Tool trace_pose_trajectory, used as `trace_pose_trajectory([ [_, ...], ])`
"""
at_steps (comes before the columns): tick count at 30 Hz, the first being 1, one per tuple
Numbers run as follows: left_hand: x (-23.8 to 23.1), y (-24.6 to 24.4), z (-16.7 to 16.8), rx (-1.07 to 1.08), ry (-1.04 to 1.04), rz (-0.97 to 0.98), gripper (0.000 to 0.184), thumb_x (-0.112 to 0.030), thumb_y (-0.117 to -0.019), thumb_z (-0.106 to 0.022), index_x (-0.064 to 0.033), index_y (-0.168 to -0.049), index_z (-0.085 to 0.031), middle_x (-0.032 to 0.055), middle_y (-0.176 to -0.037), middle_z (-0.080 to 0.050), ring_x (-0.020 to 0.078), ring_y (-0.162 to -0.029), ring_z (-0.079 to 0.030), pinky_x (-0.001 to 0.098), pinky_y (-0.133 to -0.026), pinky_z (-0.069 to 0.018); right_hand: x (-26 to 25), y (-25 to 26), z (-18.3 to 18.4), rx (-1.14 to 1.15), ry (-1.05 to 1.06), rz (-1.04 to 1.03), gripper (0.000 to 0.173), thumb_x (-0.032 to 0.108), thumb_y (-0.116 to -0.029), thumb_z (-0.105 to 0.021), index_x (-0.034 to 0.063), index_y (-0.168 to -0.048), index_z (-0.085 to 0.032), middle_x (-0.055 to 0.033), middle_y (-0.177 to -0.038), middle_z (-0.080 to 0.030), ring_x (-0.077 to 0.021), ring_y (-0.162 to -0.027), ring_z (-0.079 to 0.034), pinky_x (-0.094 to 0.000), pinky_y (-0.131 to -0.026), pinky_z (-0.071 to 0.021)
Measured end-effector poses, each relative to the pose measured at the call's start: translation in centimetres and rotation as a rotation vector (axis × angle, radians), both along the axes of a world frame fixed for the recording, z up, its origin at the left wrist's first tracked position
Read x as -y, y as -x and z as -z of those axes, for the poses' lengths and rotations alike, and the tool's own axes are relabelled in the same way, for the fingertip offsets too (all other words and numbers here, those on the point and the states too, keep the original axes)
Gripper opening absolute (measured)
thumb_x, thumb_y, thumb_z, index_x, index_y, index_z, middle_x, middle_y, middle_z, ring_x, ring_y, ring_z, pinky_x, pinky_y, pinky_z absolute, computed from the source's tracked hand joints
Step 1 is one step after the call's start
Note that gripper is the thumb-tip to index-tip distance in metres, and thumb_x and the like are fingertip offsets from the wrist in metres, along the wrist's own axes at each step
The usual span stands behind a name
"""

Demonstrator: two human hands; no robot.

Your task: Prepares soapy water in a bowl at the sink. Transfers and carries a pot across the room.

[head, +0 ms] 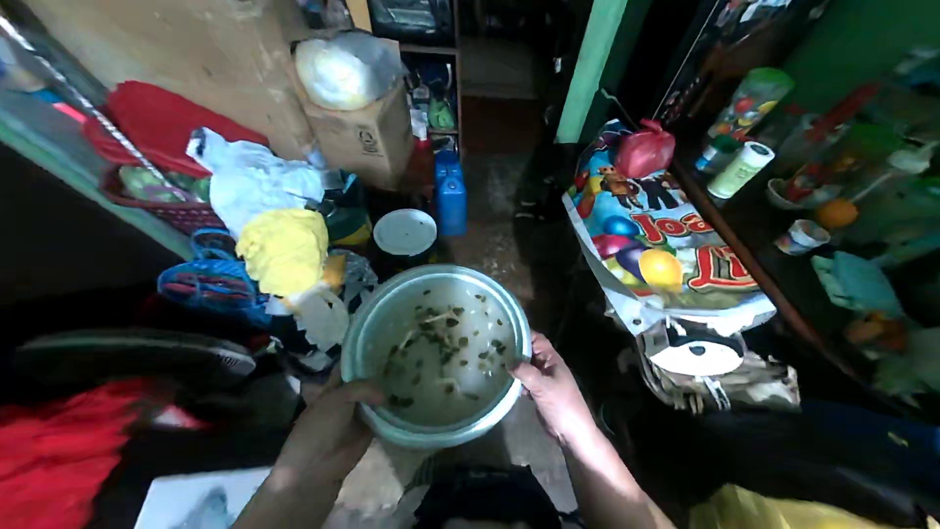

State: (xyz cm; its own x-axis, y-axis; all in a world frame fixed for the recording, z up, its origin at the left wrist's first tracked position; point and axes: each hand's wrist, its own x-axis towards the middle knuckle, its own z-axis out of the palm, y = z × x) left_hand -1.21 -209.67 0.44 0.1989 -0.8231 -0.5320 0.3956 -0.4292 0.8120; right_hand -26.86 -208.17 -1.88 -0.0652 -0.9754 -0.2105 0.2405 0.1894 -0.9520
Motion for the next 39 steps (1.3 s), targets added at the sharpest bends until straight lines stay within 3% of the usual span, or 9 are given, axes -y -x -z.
trace_pose_trajectory([
  [2, 5.7, 0.9, 0.3, 0.001, -0.005, 0.036, 0.080, 0.014, -0.0773, -0.055, -0.0133, -0.151, -0.038, 0.0152, -0.125, -0.062, 0.0250, -0.099, -0.069, 0.0447, -0.072, -0.0617, 5.1, 1.1, 0.8, 0.020, 0.050, 0.022, 0.052, -0.001, -0.0908, -0.063, -0.0033, -0.141, -0.049, -0.0162, -0.119, -0.069, -0.0216, -0.104, -0.070, -0.0370, -0.089, -0.0611],
  [4, 11.2, 2.2, 0.3, 0.016, -0.017, 0.076, 0.083, 0.012, -0.0775, -0.056, -0.0139, -0.154, -0.035, 0.0148, -0.127, -0.061, 0.0238, -0.098, -0.068, 0.0434, -0.072, -0.0612, 10.1, 2.3, 0.9, 0.046, 0.055, 0.067, 0.051, -0.003, -0.0901, -0.062, -0.0040, -0.139, -0.049, -0.0167, -0.120, -0.068, -0.0220, -0.107, -0.068, -0.0375, -0.092, -0.0596],
  [14, 36.3, 11.4, 1.1, 0.043, 0.001, 0.156, 0.081, 0.013, -0.0755, -0.055, -0.0120, -0.150, -0.036, 0.0136, -0.123, -0.064, 0.0235, -0.098, -0.070, 0.0438, -0.072, -0.0624, 33.4, 11.1, 1.2, 0.011, 0.060, 0.149, 0.047, 0.001, -0.0865, -0.065, -0.0039, -0.132, -0.053, -0.0121, -0.115, -0.068, -0.0150, -0.104, -0.068, -0.0325, -0.090, -0.0593],
  [19, 46.5, 17.3, 1.1, 0.049, 0.052, 0.146, 0.065, 0.008, -0.0801, -0.054, -0.0086, -0.142, -0.042, 0.0095, -0.112, -0.067, 0.0181, -0.092, -0.070, 0.0397, -0.071, -0.0624, 45.1, 17.6, -0.3, -0.121, 0.031, 0.071, 0.048, 0.006, -0.0918, -0.067, -0.0001, -0.138, -0.054, -0.0106, -0.121, -0.069, -0.0154, -0.105, -0.069, -0.0340, -0.090, -0.0607],
  [23, 55.1, 20.9, 0.5, 0.045, 0.012, 0.123, 0.067, 0.007, -0.0816, -0.052, -0.0106, -0.145, -0.041, 0.0116, -0.115, -0.067, 0.0208, -0.094, -0.070, 0.0433, -0.072, -0.0622, 54.5, 21.5, -2.1, -0.223, -0.121, 0.013, 0.053, 0.015, -0.0922, -0.070, 0.0043, -0.142, -0.053, -0.0106, -0.119, -0.069, -0.0150, -0.101, -0.070, -0.0341, -0.085, -0.0615],
  [27, 64.5, 23.7, 0.4, 0.093, -0.017, 0.120, 0.070, 0.008, -0.0811, -0.054, -0.0110, -0.147, -0.041, 0.0133, -0.117, -0.066, 0.0224, -0.095, -0.070, 0.0437, -0.071, -0.0614, 64.0, 24.4, -1.6, -0.242, -0.163, -0.004, 0.055, 0.019, -0.0928, -0.069, 0.0060, -0.144, -0.052, -0.0121, -0.118, -0.069, -0.0165, -0.098, -0.070, -0.0357, -0.083, -0.0615],
  [30, 72.1, 25.5, 1.0, 0.036, 0.034, 0.151, 0.068, 0.011, -0.0810, -0.053, -0.0095, -0.145, -0.041, 0.0121, -0.118, -0.066, 0.0213, -0.098, -0.070, 0.0423, -0.075, -0.0626, 70.9, 26.0, -0.6, -0.204, -0.151, 0.024, 0.054, 0.018, -0.0937, -0.069, 0.0063, -0.143, -0.051, -0.0118, -0.118, -0.069, -0.0164, -0.098, -0.071, -0.0347, -0.081, -0.0623],
  [34, 83.1, 27.3, 1.9, -0.022, 0.035, 0.195, 0.072, 0.012, -0.0834, -0.052, -0.0112, -0.150, -0.036, 0.0135, -0.123, -0.065, 0.0238, -0.101, -0.070, 0.0446, -0.076, -0.0623, 80.1, 27.6, -0.2, -0.225, -0.149, 0.091, 0.063, 0.020, -0.0936, -0.070, 0.0063, -0.150, -0.045, -0.0127, -0.129, -0.065, -0.0165, -0.107, -0.069, -0.0351, -0.087, -0.0619],
  [39, 96.5, 31.0, 1.8, -0.077, 0.026, 0.284, 0.067, 0.010, -0.0855, -0.056, -0.0086, -0.148, -0.039, 0.0148, -0.121, -0.066, 0.0247, -0.100, -0.071, 0.0444, -0.077, -0.0628, 91.3, 30.7, -0.9, -0.261, -0.200, 0.200, 0.065, 0.018, -0.0938, -0.070, 0.0081, -0.152, -0.043, -0.0111, -0.127, -0.066, -0.0154, -0.104, -0.070, -0.0339, -0.084, -0.0623],
])
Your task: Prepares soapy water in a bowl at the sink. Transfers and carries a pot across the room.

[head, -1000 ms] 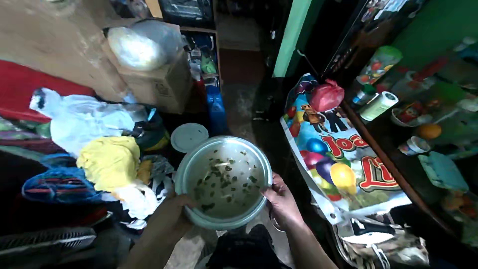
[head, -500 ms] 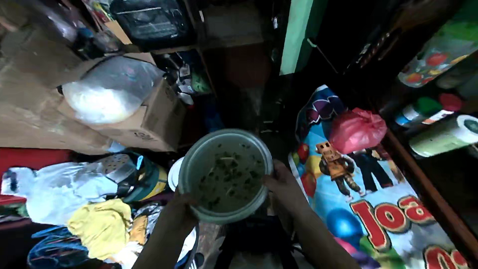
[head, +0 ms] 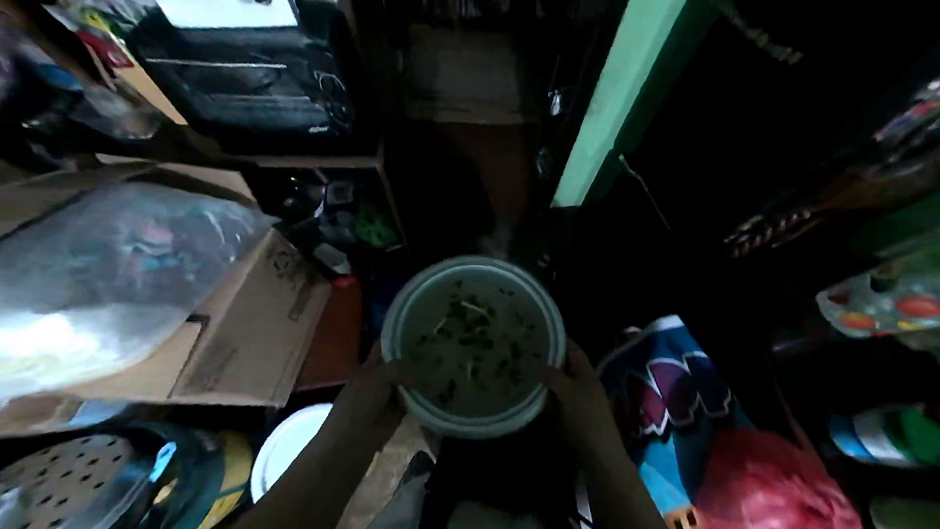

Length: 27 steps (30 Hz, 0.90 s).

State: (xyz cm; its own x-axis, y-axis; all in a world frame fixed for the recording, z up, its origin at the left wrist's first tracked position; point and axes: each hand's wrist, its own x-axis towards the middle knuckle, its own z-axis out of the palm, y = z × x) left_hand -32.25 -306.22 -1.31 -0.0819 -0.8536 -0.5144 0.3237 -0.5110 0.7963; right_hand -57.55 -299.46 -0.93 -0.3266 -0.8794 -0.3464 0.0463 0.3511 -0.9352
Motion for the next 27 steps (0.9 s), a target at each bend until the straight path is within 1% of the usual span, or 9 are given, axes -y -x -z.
trace_pose_trajectory([
  [3, 7.5, 3.2, -0.1, 0.008, -0.028, 0.032, 0.070, 0.010, -0.0842, -0.057, -0.0105, -0.149, -0.040, 0.0139, -0.120, -0.067, 0.0239, -0.098, -0.070, 0.0430, -0.075, -0.0626, 6.6, 2.4, 0.0, 0.011, 0.002, 0.070, 0.061, 0.014, -0.0946, -0.068, 0.0084, -0.151, -0.045, -0.0118, -0.122, -0.068, -0.0176, -0.098, -0.071, -0.0358, -0.078, -0.0633],
  [7, 16.8, 7.7, 0.8, 0.014, -0.033, 0.085, 0.075, 0.009, -0.0846, -0.055, -0.0135, -0.153, -0.035, 0.0132, -0.125, -0.065, 0.0235, -0.101, -0.070, 0.0428, -0.077, -0.0629, 15.4, 6.8, 0.4, 0.029, 0.026, 0.099, 0.060, 0.010, -0.0934, -0.066, 0.0066, -0.150, -0.045, -0.0114, -0.123, -0.068, -0.0160, -0.100, -0.071, -0.0333, -0.080, -0.0631],
  [10, 23.2, 11.0, 0.2, 0.050, -0.037, 0.078, 0.070, 0.007, -0.0853, -0.057, -0.0107, -0.151, -0.037, 0.0125, -0.121, -0.066, 0.0210, -0.098, -0.069, 0.0407, -0.076, -0.0618, 22.1, 10.2, -0.9, -0.011, -0.035, 0.085, 0.064, 0.012, -0.0933, -0.067, 0.0103, -0.153, -0.044, -0.0105, -0.128, -0.066, -0.0149, -0.104, -0.070, -0.0335, -0.083, -0.0623],
  [15, 34.9, 15.6, 0.3, -0.018, -0.048, 0.048, 0.074, 0.012, -0.0824, -0.056, -0.0092, -0.151, -0.036, 0.0157, -0.124, -0.065, 0.0256, -0.102, -0.069, 0.0452, -0.078, -0.0617, 33.7, 15.3, -1.4, -0.067, -0.023, 0.033, 0.066, 0.015, -0.0923, -0.070, 0.0087, -0.152, -0.044, -0.0096, -0.125, -0.067, -0.0137, -0.100, -0.070, -0.0324, -0.081, -0.0625],
  [16, 37.3, 16.4, 0.3, -0.017, -0.053, 0.047, 0.073, 0.011, -0.0841, -0.056, -0.0096, -0.152, -0.036, 0.0152, -0.124, -0.065, 0.0251, -0.102, -0.069, 0.0446, -0.078, -0.0618, 36.1, 16.1, -1.2, -0.065, -0.025, 0.032, 0.066, 0.016, -0.0925, -0.070, 0.0086, -0.152, -0.044, -0.0099, -0.125, -0.067, -0.0140, -0.101, -0.070, -0.0327, -0.081, -0.0626],
  [19, 44.9, 18.2, 0.1, -0.009, -0.081, 0.035, 0.072, 0.011, -0.0854, -0.056, -0.0098, -0.151, -0.036, 0.0155, -0.123, -0.065, 0.0255, -0.101, -0.069, 0.0444, -0.077, -0.0616, 43.5, 17.7, -0.1, -0.051, -0.026, 0.056, 0.066, 0.017, -0.0927, -0.070, 0.0092, -0.153, -0.044, -0.0102, -0.128, -0.066, -0.0157, -0.105, -0.070, -0.0342, -0.084, -0.0630],
  [22, 53.1, 19.6, 0.2, 0.019, -0.078, 0.086, 0.076, 0.011, -0.0856, -0.058, -0.0126, -0.153, -0.034, 0.0140, -0.126, -0.063, 0.0231, -0.101, -0.069, 0.0407, -0.076, -0.0616, 51.5, 18.6, 0.6, -0.080, -0.047, 0.100, 0.061, 0.013, -0.0943, -0.068, 0.0104, -0.151, -0.046, -0.0108, -0.126, -0.067, -0.0160, -0.101, -0.071, -0.0346, -0.080, -0.0630],
  [25, 61.7, 20.2, 0.7, 0.005, -0.102, 0.117, 0.078, 0.010, -0.0859, -0.060, -0.0148, -0.155, -0.033, 0.0143, -0.125, -0.063, 0.0233, -0.100, -0.068, 0.0406, -0.075, -0.0611, 59.3, 19.3, 1.0, -0.169, -0.070, 0.105, 0.062, 0.016, -0.0931, -0.067, 0.0101, -0.152, -0.045, -0.0107, -0.125, -0.066, -0.0134, -0.101, -0.068, -0.0333, -0.082, -0.0602],
  [27, 67.6, 20.9, 0.6, 0.001, -0.089, 0.147, 0.081, 0.008, -0.0858, -0.061, -0.0162, -0.156, -0.030, 0.0142, -0.127, -0.062, 0.0229, -0.100, -0.067, 0.0401, -0.075, -0.0604, 64.9, 19.9, 0.7, -0.170, -0.046, 0.127, 0.062, 0.013, -0.0944, -0.066, 0.0089, -0.153, -0.044, -0.0115, -0.127, -0.065, -0.0130, -0.101, -0.068, -0.0327, -0.083, -0.0595],
])
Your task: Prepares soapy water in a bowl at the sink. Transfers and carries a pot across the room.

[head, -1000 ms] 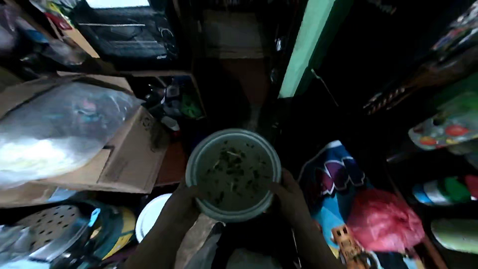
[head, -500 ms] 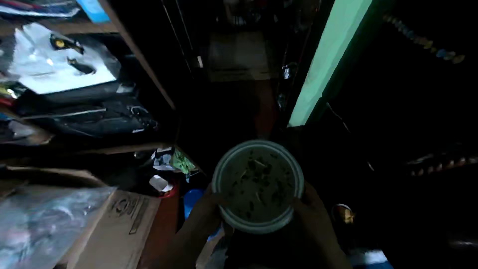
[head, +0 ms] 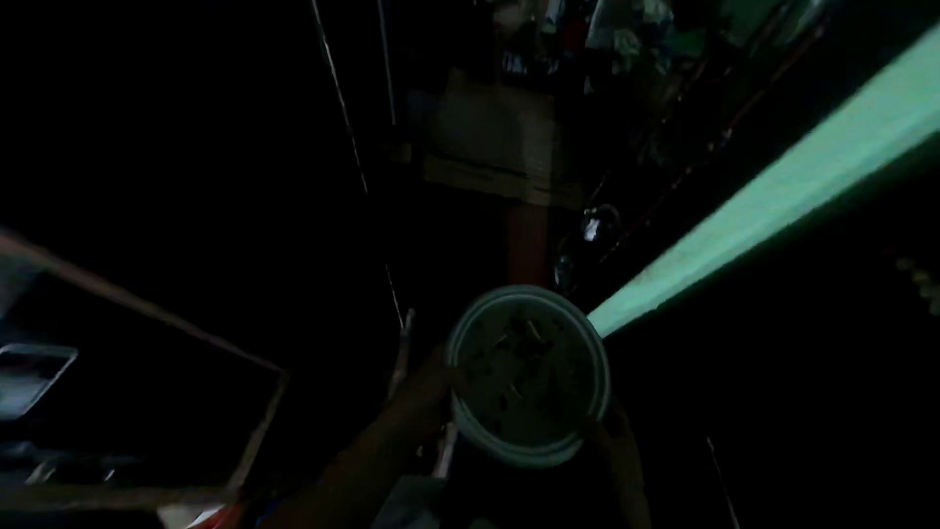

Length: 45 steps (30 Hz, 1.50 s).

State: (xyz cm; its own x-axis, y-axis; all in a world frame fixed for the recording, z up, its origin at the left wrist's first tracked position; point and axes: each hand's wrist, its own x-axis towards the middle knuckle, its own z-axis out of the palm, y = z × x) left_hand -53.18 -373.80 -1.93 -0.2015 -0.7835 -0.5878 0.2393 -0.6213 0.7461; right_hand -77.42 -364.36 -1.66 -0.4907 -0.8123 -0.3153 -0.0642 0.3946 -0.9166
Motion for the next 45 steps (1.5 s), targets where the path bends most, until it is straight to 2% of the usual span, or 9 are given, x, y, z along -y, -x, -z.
trace_pose_trajectory([
  [5, 12.8, 2.6, -1.0, 0.035, 0.005, -0.031, 0.071, 0.006, -0.0881, -0.060, -0.0122, -0.153, -0.036, 0.0141, -0.125, -0.062, 0.0217, -0.100, -0.066, 0.0393, -0.078, -0.0595, 13.0, 2.0, 0.5, 0.110, 0.072, 0.025, 0.058, 0.007, -0.0959, -0.060, 0.0106, -0.152, -0.044, -0.0138, -0.123, -0.066, -0.0192, -0.094, -0.071, -0.0368, -0.072, -0.0630],
  [12, 29.5, 7.3, 0.2, 0.077, -0.055, -0.089, 0.077, 0.008, -0.0879, -0.059, -0.0153, -0.156, -0.031, 0.0162, -0.125, -0.059, 0.0231, -0.097, -0.065, 0.0391, -0.073, -0.0580, 31.4, 7.3, 2.2, 0.050, 0.049, -0.067, 0.058, 0.009, -0.0941, -0.062, 0.0056, -0.149, -0.045, -0.0144, -0.125, -0.065, -0.0173, -0.101, -0.068, -0.0361, -0.083, -0.0600],
  [15, 36.4, 9.8, 1.7, 0.124, -0.101, -0.156, 0.072, 0.006, -0.0867, -0.062, -0.0124, -0.151, -0.037, 0.0155, -0.115, -0.061, 0.0218, -0.089, -0.064, 0.0382, -0.068, -0.0569, 39.3, 10.3, 2.8, 0.078, 0.011, -0.109, 0.059, 0.011, -0.0946, -0.065, 0.0071, -0.150, -0.046, -0.0159, -0.123, -0.065, -0.0201, -0.099, -0.069, -0.0394, -0.081, -0.0609],
  [23, 55.4, 13.4, 1.7, 0.078, -0.082, -0.232, 0.072, 0.008, -0.0846, -0.059, -0.0102, -0.151, -0.037, 0.0153, -0.120, -0.061, 0.0218, -0.095, -0.065, 0.0386, -0.073, -0.0577, 61.3, 14.7, 0.9, 0.102, 0.051, -0.241, 0.066, 0.007, -0.0904, -0.066, 0.0027, -0.151, -0.041, -0.0149, -0.126, -0.063, -0.0126, -0.100, -0.068, -0.0295, -0.081, -0.0598],
  [27, 65.8, 13.8, 1.2, 0.063, -0.100, -0.263, 0.062, 0.005, -0.0916, -0.058, -0.0102, -0.149, -0.039, 0.0137, -0.114, -0.062, 0.0197, -0.089, -0.065, 0.0362, -0.070, -0.0579, 72.2, 14.9, 1.6, 0.054, 0.020, -0.233, 0.058, 0.005, -0.0919, -0.064, 0.0043, -0.147, -0.047, -0.0160, -0.120, -0.066, -0.0175, -0.094, -0.069, -0.0357, -0.078, -0.0608],
  [30, 74.2, 13.0, 1.6, 0.085, -0.105, -0.236, 0.071, 0.006, -0.0886, -0.060, -0.0123, -0.153, -0.036, 0.0160, -0.120, -0.061, 0.0223, -0.094, -0.065, 0.0388, -0.074, -0.0577, 80.2, 14.1, 2.2, 0.025, 0.017, -0.243, 0.061, 0.008, -0.0916, -0.065, 0.0041, -0.149, -0.044, -0.0153, -0.123, -0.065, -0.0160, -0.097, -0.069, -0.0349, -0.079, -0.0609],
  [33, 82.7, 11.8, 1.0, 0.138, -0.127, -0.234, 0.067, 0.006, -0.0896, -0.061, -0.0107, -0.150, -0.039, 0.0149, -0.113, -0.060, 0.0198, -0.087, -0.062, 0.0352, -0.068, -0.0552, 88.5, 12.3, 1.7, 0.043, 0.016, -0.201, 0.060, 0.006, -0.0929, -0.064, 0.0053, -0.150, -0.044, -0.0152, -0.122, -0.065, -0.0169, -0.094, -0.069, -0.0353, -0.075, -0.0617],
  [37, 93.3, 10.0, 0.5, 0.067, -0.092, -0.264, 0.078, 0.011, -0.0866, -0.058, -0.0155, -0.156, -0.033, 0.0156, -0.129, -0.058, 0.0219, -0.100, -0.064, 0.0375, -0.075, -0.0577, 99.7, 10.7, 1.3, 0.081, 0.022, -0.231, 0.057, 0.006, -0.0960, -0.060, 0.0064, -0.150, -0.043, -0.0144, -0.125, -0.065, -0.0169, -0.097, -0.070, -0.0347, -0.077, -0.0620],
  [45, 113.0, 6.5, 0.9, 0.066, -0.068, -0.419, 0.082, 0.012, -0.0841, -0.057, -0.0181, -0.156, -0.033, 0.0163, -0.132, -0.058, 0.0253, -0.102, -0.065, 0.0419, -0.076, -0.0589, 122.3, 7.1, 1.7, 0.137, 0.062, -0.351, 0.058, 0.009, -0.0933, -0.061, 0.0072, -0.149, -0.045, -0.0131, -0.121, -0.067, -0.0185, -0.095, -0.072, -0.0361, -0.074, -0.0635],
])
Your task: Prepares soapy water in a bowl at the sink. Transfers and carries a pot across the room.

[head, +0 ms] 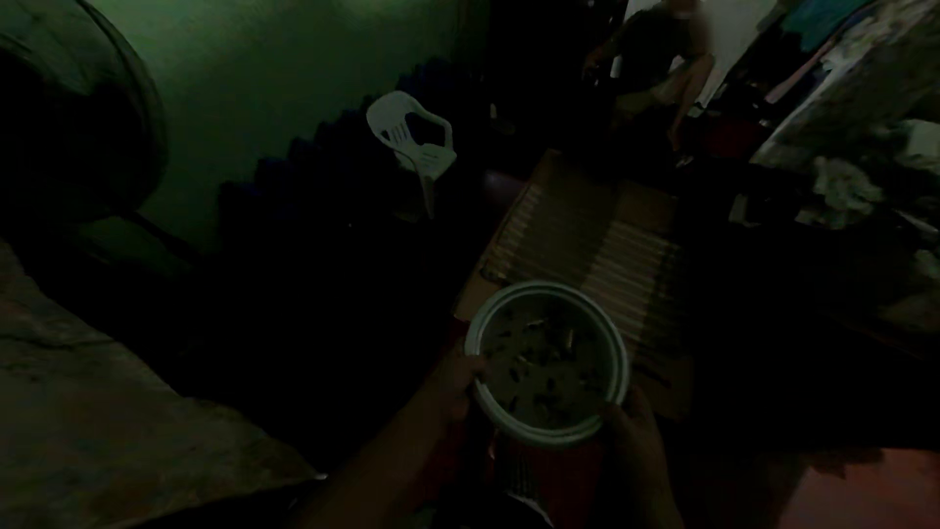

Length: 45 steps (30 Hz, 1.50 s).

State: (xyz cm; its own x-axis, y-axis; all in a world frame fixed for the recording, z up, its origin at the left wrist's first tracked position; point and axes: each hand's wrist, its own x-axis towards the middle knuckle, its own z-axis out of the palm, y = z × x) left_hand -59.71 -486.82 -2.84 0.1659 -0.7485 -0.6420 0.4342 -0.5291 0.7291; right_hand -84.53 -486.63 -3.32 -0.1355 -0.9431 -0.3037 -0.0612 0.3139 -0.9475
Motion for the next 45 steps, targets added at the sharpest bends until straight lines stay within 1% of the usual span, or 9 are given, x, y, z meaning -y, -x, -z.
trace_pose_trajectory([
  [5, 10.8, -2.7, -0.3, 0.062, -0.055, -0.127, 0.084, 0.010, -0.0848, -0.058, -0.0201, -0.159, -0.031, 0.0171, -0.135, -0.057, 0.0274, -0.106, -0.065, 0.0443, -0.078, -0.0587, 14.2, -2.6, -0.7, -0.028, -0.030, -0.139, 0.064, 0.014, -0.0882, -0.069, 0.0062, -0.147, -0.047, -0.0121, -0.120, -0.068, -0.0172, -0.097, -0.071, -0.0350, -0.077, -0.0632],
  [11, 22.9, -8.3, -1.2, 0.102, -0.044, -0.315, 0.078, 0.011, -0.0819, -0.058, -0.0137, -0.153, -0.038, 0.0163, -0.126, -0.061, 0.0246, -0.098, -0.066, 0.0418, -0.073, -0.0592, 30.3, -8.9, -1.5, 0.004, -0.067, -0.312, 0.061, 0.015, -0.0917, -0.067, 0.0090, -0.149, -0.047, -0.0130, -0.122, -0.068, -0.0204, -0.099, -0.072, -0.0390, -0.079, -0.0640],
  [13, 27.1, -11.0, -1.2, 0.099, -0.032, -0.348, 0.082, 0.012, -0.0808, -0.057, -0.0153, -0.155, -0.036, 0.0164, -0.132, -0.060, 0.0264, -0.104, -0.066, 0.0438, -0.076, -0.0597, 35.0, -11.8, -1.3, 0.012, -0.091, -0.337, 0.058, 0.014, -0.0936, -0.065, 0.0081, -0.148, -0.047, -0.0134, -0.120, -0.067, -0.0201, -0.095, -0.071, -0.0379, -0.075, -0.0632],
  [15, 31.6, -14.2, -0.9, 0.110, -0.034, -0.357, 0.083, 0.012, -0.0816, -0.057, -0.0166, -0.157, -0.035, 0.0169, -0.135, -0.058, 0.0278, -0.107, -0.065, 0.0451, -0.078, -0.0589, 39.7, -15.1, -0.7, 0.015, -0.107, -0.344, 0.056, 0.013, -0.0947, -0.065, 0.0087, -0.148, -0.047, -0.0137, -0.117, -0.068, -0.0205, -0.088, -0.071, -0.0372, -0.069, -0.0619],
  [18, 38.0, -19.5, -0.7, 0.119, -0.024, -0.342, 0.079, 0.012, -0.0837, -0.056, -0.0142, -0.155, -0.036, 0.0162, -0.134, -0.058, 0.0259, -0.107, -0.066, 0.0433, -0.079, -0.0597, 46.0, -20.4, 0.1, 0.081, -0.116, -0.337, 0.061, 0.010, -0.0943, -0.064, 0.0110, -0.152, -0.044, -0.0146, -0.123, -0.067, -0.0230, -0.097, -0.072, -0.0401, -0.077, -0.0645],
  [25, 53.9, -31.3, -1.8, 0.122, -0.015, -0.273, 0.082, 0.011, -0.0834, -0.057, -0.0163, -0.157, -0.033, 0.0152, -0.139, -0.055, 0.0256, -0.111, -0.064, 0.0426, -0.081, -0.0591, 60.7, -31.9, 0.0, 0.160, -0.080, -0.256, 0.059, 0.007, -0.0936, -0.060, 0.0079, -0.150, -0.044, -0.0161, -0.122, -0.068, -0.0253, -0.096, -0.073, -0.0427, -0.075, -0.0651],
  [37, 84.9, -42.5, -0.3, 0.091, -0.023, -0.353, 0.075, 0.011, -0.0853, -0.055, -0.0138, -0.154, -0.037, 0.0168, -0.132, -0.059, 0.0275, -0.105, -0.065, 0.0450, -0.078, -0.0592, 92.4, -43.4, 1.6, 0.210, -0.108, -0.293, 0.063, 0.011, -0.0954, -0.061, 0.0137, -0.155, -0.040, -0.0154, -0.131, -0.064, -0.0282, -0.104, -0.071, -0.0456, -0.078, -0.0642],
  [42, 98.6, -45.6, -0.5, 0.108, -0.013, -0.352, 0.077, 0.007, -0.0830, -0.056, -0.0133, -0.154, -0.036, 0.0168, -0.132, -0.058, 0.0261, -0.105, -0.065, 0.0444, -0.078, -0.0591, 106.0, -47.0, -0.3, 0.328, -0.299, -0.278, 0.077, 0.021, -0.0997, -0.063, 0.0280, -0.164, -0.021, -0.0192, -0.135, -0.061, -0.0371, -0.105, -0.071, -0.0556, -0.076, -0.0639],
  [45, 107.5, -47.1, -0.8, 0.089, -0.036, -0.359, 0.074, 0.009, -0.0870, -0.055, -0.0129, -0.154, -0.036, 0.0164, -0.131, -0.057, 0.0245, -0.102, -0.063, 0.0423, -0.077, -0.0575, 114.3, -49.4, -1.2, 0.404, -0.500, -0.223, 0.067, 0.029, -0.1019, -0.062, 0.0227, -0.159, -0.028, -0.0218, -0.128, -0.065, -0.0418, -0.106, -0.069, -0.0624, -0.078, -0.0615],
])
